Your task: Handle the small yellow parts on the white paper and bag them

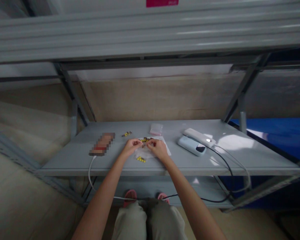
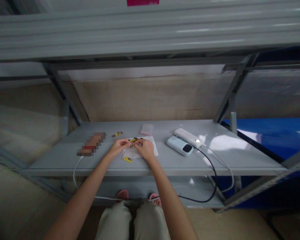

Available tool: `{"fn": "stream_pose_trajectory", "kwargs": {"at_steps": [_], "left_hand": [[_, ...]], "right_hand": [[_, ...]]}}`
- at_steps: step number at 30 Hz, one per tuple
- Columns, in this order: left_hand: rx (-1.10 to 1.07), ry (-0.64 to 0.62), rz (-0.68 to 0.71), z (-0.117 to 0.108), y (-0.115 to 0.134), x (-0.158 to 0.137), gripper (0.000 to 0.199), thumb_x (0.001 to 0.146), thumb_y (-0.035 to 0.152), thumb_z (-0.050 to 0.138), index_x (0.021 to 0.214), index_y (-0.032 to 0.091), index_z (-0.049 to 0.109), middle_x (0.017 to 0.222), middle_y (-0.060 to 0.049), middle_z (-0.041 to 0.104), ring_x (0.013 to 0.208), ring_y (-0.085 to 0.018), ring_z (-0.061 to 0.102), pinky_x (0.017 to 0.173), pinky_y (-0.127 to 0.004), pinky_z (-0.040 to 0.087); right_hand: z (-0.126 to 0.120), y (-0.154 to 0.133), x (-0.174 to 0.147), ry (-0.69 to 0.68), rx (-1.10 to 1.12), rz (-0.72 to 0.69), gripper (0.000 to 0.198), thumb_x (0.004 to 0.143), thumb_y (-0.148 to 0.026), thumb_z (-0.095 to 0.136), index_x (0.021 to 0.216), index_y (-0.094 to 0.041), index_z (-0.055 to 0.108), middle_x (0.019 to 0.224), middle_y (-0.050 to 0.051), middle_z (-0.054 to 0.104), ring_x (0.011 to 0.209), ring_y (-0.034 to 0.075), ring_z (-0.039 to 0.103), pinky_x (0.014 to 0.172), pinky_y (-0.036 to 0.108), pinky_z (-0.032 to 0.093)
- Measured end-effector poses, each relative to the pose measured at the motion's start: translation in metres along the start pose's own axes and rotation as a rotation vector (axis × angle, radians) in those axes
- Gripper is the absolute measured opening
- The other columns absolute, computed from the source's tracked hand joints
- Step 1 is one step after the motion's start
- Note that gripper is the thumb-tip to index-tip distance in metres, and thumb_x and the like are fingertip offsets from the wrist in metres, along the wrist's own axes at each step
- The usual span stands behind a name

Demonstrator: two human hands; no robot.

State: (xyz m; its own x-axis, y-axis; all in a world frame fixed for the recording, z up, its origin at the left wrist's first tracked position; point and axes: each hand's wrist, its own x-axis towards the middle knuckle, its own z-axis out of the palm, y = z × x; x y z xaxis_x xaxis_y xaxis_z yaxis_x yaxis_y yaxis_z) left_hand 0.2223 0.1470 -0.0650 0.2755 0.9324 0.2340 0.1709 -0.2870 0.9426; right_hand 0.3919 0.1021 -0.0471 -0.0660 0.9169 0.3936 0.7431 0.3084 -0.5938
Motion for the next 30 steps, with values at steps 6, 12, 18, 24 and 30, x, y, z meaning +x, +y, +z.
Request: {"fn": "stream_pose_trajectory", "kwargs": {"at_steps": [6,12,18,24,30], "left_hand": [[0.017,-0.062,0.01,0.0,-0.001,0.0,0.022,0.062,0.032,0.07,0.07,0.012,0.065,0.067,-0.005,0.064,0.063,-0.013,0.056,0.06,-0.024,0.042],[0.114,-0.08,0.083,-0.001,-0.002,0.0,0.018,0.063,0.028,0.068,0.061,0.012,0.061,0.057,0.0,0.056,0.055,-0.01,0.048,0.054,-0.021,0.035],[0.083,-0.008,0.052,-0.002,-0.004,0.002,0.022,0.064,0.033,0.067,0.067,0.012,0.063,0.061,-0.003,0.061,0.058,-0.012,0.052,0.056,-0.023,0.039],[-0.033,0.141,0.008,-0.006,-0.007,0.004,0.026,0.062,0.035,0.069,0.075,0.013,0.065,0.075,-0.007,0.068,0.069,-0.015,0.06,0.069,-0.027,0.046],[-0.009,0.111,-0.006,-0.007,-0.007,0.003,0.024,0.062,0.035,0.068,0.073,0.014,0.065,0.073,-0.006,0.067,0.07,-0.015,0.06,0.071,-0.027,0.045]], "right_hand": [[0.001,0.004,0.001,-0.039,-0.024,-0.027,0.023,0.079,-0.039,0.055,0.082,-0.024,0.071,0.074,0.002,0.069,0.067,0.014,0.06,0.059,0.022,0.037],[0.007,0.005,0.002,-0.075,-0.055,-0.049,0.016,0.08,-0.03,0.056,0.082,-0.021,0.069,0.078,0.003,0.069,0.07,0.015,0.06,0.062,0.022,0.038],[0.005,0.006,0.003,-0.024,0.02,-0.006,0.02,0.08,-0.036,0.055,0.083,-0.022,0.069,0.077,0.002,0.069,0.069,0.014,0.06,0.06,0.022,0.038],[0.005,0.014,0.005,0.053,0.191,0.071,0.026,0.079,-0.038,0.052,0.078,-0.019,0.07,0.071,0.002,0.069,0.063,0.013,0.059,0.058,0.022,0.039],[0.003,0.011,0.003,0.089,0.147,0.139,0.023,0.079,-0.035,0.052,0.081,-0.019,0.069,0.071,0.002,0.068,0.064,0.013,0.058,0.057,0.022,0.037]]}}
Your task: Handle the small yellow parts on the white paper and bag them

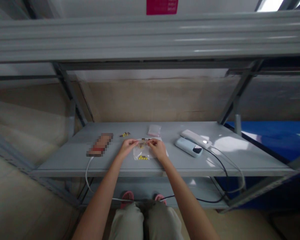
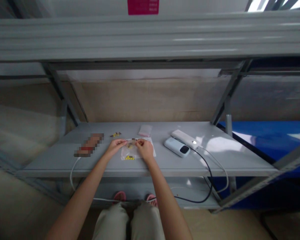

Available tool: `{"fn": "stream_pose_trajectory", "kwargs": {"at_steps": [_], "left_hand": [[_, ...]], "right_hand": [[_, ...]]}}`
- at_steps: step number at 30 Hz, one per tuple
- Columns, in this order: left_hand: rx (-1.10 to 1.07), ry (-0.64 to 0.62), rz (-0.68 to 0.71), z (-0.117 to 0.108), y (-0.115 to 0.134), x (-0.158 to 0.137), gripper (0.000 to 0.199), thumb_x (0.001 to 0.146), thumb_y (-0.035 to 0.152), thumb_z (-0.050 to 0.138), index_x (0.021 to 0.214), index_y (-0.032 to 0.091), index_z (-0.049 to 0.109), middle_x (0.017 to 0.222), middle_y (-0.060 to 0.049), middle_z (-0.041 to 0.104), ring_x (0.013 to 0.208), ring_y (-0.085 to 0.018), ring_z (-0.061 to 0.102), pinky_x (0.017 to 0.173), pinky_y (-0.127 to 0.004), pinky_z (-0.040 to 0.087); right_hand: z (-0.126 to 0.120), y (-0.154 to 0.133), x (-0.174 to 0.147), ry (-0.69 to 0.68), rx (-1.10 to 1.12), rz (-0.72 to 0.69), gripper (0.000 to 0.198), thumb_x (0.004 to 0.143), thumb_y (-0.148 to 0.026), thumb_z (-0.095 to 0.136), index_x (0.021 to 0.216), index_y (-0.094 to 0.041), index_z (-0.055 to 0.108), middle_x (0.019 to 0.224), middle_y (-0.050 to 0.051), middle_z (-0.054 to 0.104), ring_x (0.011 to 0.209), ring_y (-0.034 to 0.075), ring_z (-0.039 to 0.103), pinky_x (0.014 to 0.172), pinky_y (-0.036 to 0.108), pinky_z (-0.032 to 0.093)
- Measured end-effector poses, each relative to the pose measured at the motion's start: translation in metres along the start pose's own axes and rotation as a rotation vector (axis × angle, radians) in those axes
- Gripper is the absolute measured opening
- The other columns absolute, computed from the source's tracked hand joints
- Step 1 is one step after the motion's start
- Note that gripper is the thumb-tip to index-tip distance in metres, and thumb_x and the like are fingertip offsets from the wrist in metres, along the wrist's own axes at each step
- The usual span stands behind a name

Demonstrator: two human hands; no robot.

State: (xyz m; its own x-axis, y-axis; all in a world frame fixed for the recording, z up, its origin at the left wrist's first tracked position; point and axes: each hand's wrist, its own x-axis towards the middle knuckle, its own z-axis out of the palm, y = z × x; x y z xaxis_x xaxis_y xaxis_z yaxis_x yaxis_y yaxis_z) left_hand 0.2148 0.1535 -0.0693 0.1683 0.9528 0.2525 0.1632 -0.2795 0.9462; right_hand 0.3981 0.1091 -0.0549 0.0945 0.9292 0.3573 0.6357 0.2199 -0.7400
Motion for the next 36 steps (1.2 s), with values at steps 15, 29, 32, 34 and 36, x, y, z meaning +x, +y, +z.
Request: {"fn": "stream_pose_trajectory", "kwargs": {"at_steps": [15,29,32,34,36], "left_hand": [[0.111,-0.104,0.08,-0.005,-0.004,0.003,0.033,0.06,0.046,0.066,0.068,0.014,0.064,0.067,-0.004,0.063,0.065,-0.015,0.054,0.063,-0.024,0.04],[0.07,-0.237,0.015,-0.002,0.015,-0.004,0.024,0.062,0.038,0.062,0.063,0.014,0.061,0.067,-0.002,0.062,0.069,-0.015,0.055,0.066,-0.026,0.041],[0.121,-0.276,0.012,-0.003,0.016,-0.004,0.023,0.063,0.037,0.062,0.065,0.014,0.064,0.067,-0.003,0.063,0.067,-0.015,0.054,0.065,-0.026,0.04],[0.141,-0.28,0.019,-0.003,0.014,-0.004,0.023,0.063,0.037,0.063,0.067,0.014,0.066,0.067,-0.003,0.064,0.066,-0.016,0.055,0.065,-0.026,0.04],[0.155,-0.279,0.032,-0.003,0.012,-0.004,0.023,0.063,0.037,0.064,0.069,0.014,0.067,0.069,-0.004,0.066,0.068,-0.016,0.056,0.066,-0.026,0.04]], "right_hand": [[-0.003,-0.006,-0.003,-0.09,-0.087,-0.054,0.028,0.086,-0.037,0.044,0.092,-0.023,0.068,0.08,0.002,0.069,0.071,0.013,0.059,0.062,0.021,0.037],[-0.003,-0.009,-0.004,-0.116,-0.052,-0.034,0.022,0.08,-0.028,0.049,0.085,-0.02,0.069,0.074,0.001,0.068,0.064,0.012,0.055,0.057,0.02,0.033],[-0.002,-0.01,-0.004,-0.137,-0.082,-0.063,0.022,0.079,-0.03,0.051,0.087,-0.021,0.069,0.074,0.001,0.068,0.064,0.012,0.054,0.057,0.021,0.032],[-0.002,-0.01,-0.005,-0.138,-0.089,-0.094,0.021,0.079,-0.032,0.053,0.087,-0.022,0.07,0.075,0.001,0.068,0.065,0.012,0.055,0.058,0.021,0.033],[-0.002,-0.01,-0.005,-0.141,-0.071,-0.115,0.021,0.078,-0.033,0.054,0.087,-0.022,0.07,0.077,0.001,0.069,0.065,0.012,0.056,0.058,0.021,0.033]]}}
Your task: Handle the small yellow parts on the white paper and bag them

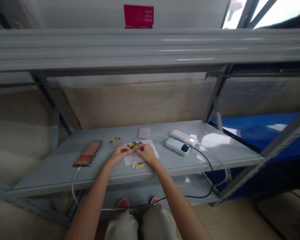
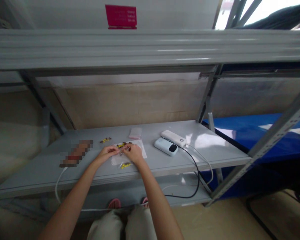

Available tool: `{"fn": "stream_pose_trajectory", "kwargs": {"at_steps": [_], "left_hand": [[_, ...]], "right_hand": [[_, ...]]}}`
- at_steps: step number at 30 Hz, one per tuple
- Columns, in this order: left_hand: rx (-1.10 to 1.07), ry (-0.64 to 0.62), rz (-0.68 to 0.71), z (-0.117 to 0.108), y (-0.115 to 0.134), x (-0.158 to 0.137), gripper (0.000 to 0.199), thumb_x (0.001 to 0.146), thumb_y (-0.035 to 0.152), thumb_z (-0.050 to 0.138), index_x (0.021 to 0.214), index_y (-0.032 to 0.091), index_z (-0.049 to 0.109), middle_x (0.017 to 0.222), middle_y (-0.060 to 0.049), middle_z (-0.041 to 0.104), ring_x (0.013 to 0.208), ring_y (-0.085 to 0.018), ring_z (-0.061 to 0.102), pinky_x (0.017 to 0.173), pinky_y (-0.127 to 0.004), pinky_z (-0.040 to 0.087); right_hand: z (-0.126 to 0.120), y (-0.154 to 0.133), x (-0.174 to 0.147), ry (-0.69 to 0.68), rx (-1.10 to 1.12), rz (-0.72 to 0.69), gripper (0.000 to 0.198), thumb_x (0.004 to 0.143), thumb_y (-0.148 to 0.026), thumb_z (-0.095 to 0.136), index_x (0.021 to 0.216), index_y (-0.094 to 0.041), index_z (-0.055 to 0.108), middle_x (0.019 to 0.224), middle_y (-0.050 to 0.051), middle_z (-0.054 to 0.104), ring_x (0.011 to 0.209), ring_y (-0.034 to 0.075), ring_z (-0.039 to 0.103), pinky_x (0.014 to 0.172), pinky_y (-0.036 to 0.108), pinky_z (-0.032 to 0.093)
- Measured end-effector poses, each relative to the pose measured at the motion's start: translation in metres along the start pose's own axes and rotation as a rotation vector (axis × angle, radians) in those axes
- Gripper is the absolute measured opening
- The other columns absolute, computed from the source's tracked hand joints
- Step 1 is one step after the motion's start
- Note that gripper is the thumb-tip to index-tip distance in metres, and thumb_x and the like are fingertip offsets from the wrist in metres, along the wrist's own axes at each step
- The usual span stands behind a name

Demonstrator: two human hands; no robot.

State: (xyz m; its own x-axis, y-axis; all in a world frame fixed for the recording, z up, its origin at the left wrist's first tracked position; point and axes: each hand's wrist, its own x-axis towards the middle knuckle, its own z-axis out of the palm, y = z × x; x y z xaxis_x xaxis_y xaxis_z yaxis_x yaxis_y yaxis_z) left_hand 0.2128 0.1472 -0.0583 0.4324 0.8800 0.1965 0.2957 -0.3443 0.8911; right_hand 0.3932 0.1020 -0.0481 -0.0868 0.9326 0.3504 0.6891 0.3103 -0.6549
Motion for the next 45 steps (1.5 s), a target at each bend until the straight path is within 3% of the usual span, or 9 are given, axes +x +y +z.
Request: {"fn": "stream_pose_trajectory", "kwargs": {"at_steps": [7,15,22,33,38,45], "left_hand": [[0.011,-0.001,0.012,-0.001,-0.007,0.001,0.018,0.062,0.031,0.067,0.07,0.015,0.068,0.073,-0.005,0.068,0.07,-0.016,0.057,0.068,-0.027,0.041],[0.008,-0.008,0.013,0.0,-0.003,-0.001,0.013,0.062,0.024,0.068,0.068,0.013,0.068,0.068,-0.004,0.066,0.066,-0.014,0.055,0.064,-0.024,0.039],[0.026,-0.047,0.014,0.002,-0.011,0.003,0.013,0.062,0.023,0.068,0.068,0.012,0.068,0.063,-0.002,0.062,0.057,-0.01,0.049,0.055,-0.021,0.033],[-0.055,0.078,-0.027,0.002,0.002,0.0,0.022,0.065,0.033,0.065,0.074,0.013,0.067,0.075,-0.005,0.067,0.073,-0.016,0.057,0.067,-0.026,0.042],[-0.019,0.024,-0.019,0.0,0.002,0.0,0.026,0.065,0.039,0.064,0.063,0.014,0.065,0.066,-0.003,0.065,0.066,-0.015,0.056,0.064,-0.025,0.041],[-0.047,-0.006,-0.037,0.001,0.003,-0.001,0.029,0.061,0.04,0.067,0.072,0.014,0.068,0.074,-0.005,0.068,0.069,-0.016,0.057,0.065,-0.026,0.042]], "right_hand": [[0.002,0.002,0.002,-0.017,0.031,-0.001,0.019,0.076,-0.03,0.056,0.084,-0.023,0.071,0.075,0.0,0.069,0.063,0.011,0.056,0.057,0.02,0.034],[0.001,0.002,0.001,-0.056,-0.008,0.077,0.025,0.074,-0.04,0.057,0.085,-0.023,0.072,0.07,0.001,0.068,0.061,0.012,0.056,0.053,0.021,0.033],[0.008,0.013,0.007,-0.117,0.06,0.067,0.019,0.073,-0.031,0.059,0.084,-0.022,0.072,0.076,0.001,0.07,0.066,0.013,0.06,0.058,0.021,0.038],[0.006,0.012,0.006,-0.017,0.129,0.046,0.025,0.081,-0.035,0.051,0.091,-0.021,0.069,0.082,0.002,0.07,0.07,0.015,0.06,0.063,0.023,0.042],[0.004,0.01,0.005,-0.042,0.135,-0.017,0.02,0.081,-0.03,0.053,0.087,-0.02,0.069,0.083,0.001,0.07,0.072,0.013,0.059,0.066,0.022,0.041],[0.001,0.005,0.002,-0.043,0.139,-0.037,0.019,0.081,-0.026,0.052,0.084,-0.019,0.07,0.082,0.001,0.07,0.073,0.013,0.06,0.065,0.02,0.04]]}}
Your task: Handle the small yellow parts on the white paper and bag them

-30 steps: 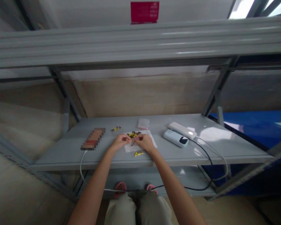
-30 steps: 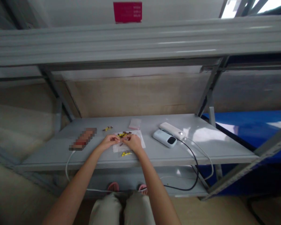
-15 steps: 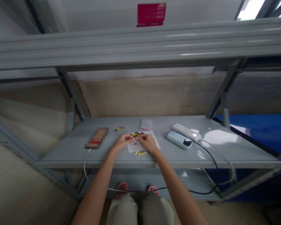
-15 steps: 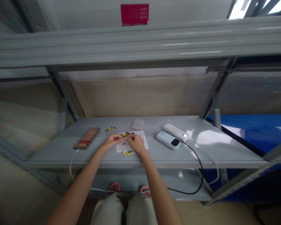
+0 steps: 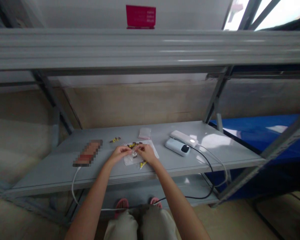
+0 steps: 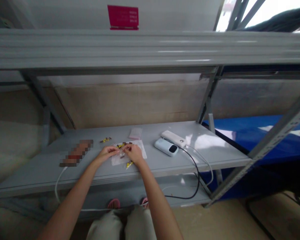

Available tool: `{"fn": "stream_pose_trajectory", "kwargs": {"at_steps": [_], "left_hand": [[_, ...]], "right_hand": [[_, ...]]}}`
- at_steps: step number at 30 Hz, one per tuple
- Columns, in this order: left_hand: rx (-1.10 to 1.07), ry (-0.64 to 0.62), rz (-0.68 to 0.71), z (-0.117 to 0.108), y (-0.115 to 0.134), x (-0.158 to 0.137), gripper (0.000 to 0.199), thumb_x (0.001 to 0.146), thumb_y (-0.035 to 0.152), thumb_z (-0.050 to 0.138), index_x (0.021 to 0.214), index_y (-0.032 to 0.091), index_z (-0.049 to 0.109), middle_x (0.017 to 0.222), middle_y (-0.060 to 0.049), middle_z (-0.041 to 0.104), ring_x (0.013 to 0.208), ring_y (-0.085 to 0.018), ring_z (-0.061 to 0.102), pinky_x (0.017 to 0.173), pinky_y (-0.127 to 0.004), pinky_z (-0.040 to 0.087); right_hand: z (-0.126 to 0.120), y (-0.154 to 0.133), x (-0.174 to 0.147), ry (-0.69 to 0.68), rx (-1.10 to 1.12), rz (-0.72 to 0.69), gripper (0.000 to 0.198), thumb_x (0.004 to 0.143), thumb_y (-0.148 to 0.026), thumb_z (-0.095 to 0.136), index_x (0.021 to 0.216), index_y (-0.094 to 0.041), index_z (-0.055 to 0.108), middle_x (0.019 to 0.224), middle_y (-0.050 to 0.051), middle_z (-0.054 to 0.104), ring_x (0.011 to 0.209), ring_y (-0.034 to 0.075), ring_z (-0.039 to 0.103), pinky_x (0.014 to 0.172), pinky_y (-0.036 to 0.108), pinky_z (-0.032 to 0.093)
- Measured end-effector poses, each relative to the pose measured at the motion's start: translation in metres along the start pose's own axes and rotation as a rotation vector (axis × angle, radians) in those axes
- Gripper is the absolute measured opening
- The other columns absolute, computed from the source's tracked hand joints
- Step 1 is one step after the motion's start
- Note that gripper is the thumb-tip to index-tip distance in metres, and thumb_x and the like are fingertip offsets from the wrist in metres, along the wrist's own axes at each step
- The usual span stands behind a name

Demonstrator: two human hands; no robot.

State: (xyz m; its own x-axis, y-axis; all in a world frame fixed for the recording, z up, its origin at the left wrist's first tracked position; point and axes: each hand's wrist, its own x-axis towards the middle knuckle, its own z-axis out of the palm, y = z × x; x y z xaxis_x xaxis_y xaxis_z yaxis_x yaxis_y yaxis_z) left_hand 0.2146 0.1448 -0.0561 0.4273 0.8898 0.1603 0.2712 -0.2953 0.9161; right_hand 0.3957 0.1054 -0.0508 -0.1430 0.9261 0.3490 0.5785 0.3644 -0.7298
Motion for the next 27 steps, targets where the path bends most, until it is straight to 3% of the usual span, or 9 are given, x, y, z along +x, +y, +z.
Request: {"fn": "stream_pose_trajectory", "kwargs": {"at_steps": [11,20,27], "left_hand": [[-0.017,-0.06,-0.043,-0.0011,-0.0066,0.0016,0.035,0.053,0.045,0.071,0.068,0.014,0.068,0.068,-0.005,0.067,0.061,-0.014,0.055,0.059,-0.025,0.039],[0.005,-0.007,-0.004,-0.003,-0.0064,0.0028,0.033,0.058,0.044,0.068,0.072,0.013,0.066,0.071,-0.005,0.067,0.067,-0.016,0.056,0.063,-0.026,0.04],[0.002,-0.025,-0.028,-0.0017,0.0008,0.001,0.035,0.057,0.045,0.069,0.071,0.013,0.066,0.071,-0.005,0.066,0.066,-0.016,0.056,0.062,-0.026,0.041]], "right_hand": [[0.001,-0.0004,-0.0001,-0.039,-0.074,0.027,0.019,0.077,-0.023,0.053,0.086,-0.02,0.07,0.083,0.001,0.07,0.075,0.013,0.06,0.066,0.02,0.039],[0.0015,-0.0034,-0.0006,0.018,-0.157,0.001,0.026,0.086,-0.03,0.044,0.091,-0.023,0.069,0.092,0.002,0.069,0.083,0.015,0.06,0.068,0.021,0.037],[-0.0009,-0.0079,-0.0016,0.016,-0.185,0.002,0.025,0.084,-0.03,0.046,0.087,-0.021,0.07,0.084,0.002,0.069,0.076,0.014,0.059,0.064,0.02,0.035]]}}
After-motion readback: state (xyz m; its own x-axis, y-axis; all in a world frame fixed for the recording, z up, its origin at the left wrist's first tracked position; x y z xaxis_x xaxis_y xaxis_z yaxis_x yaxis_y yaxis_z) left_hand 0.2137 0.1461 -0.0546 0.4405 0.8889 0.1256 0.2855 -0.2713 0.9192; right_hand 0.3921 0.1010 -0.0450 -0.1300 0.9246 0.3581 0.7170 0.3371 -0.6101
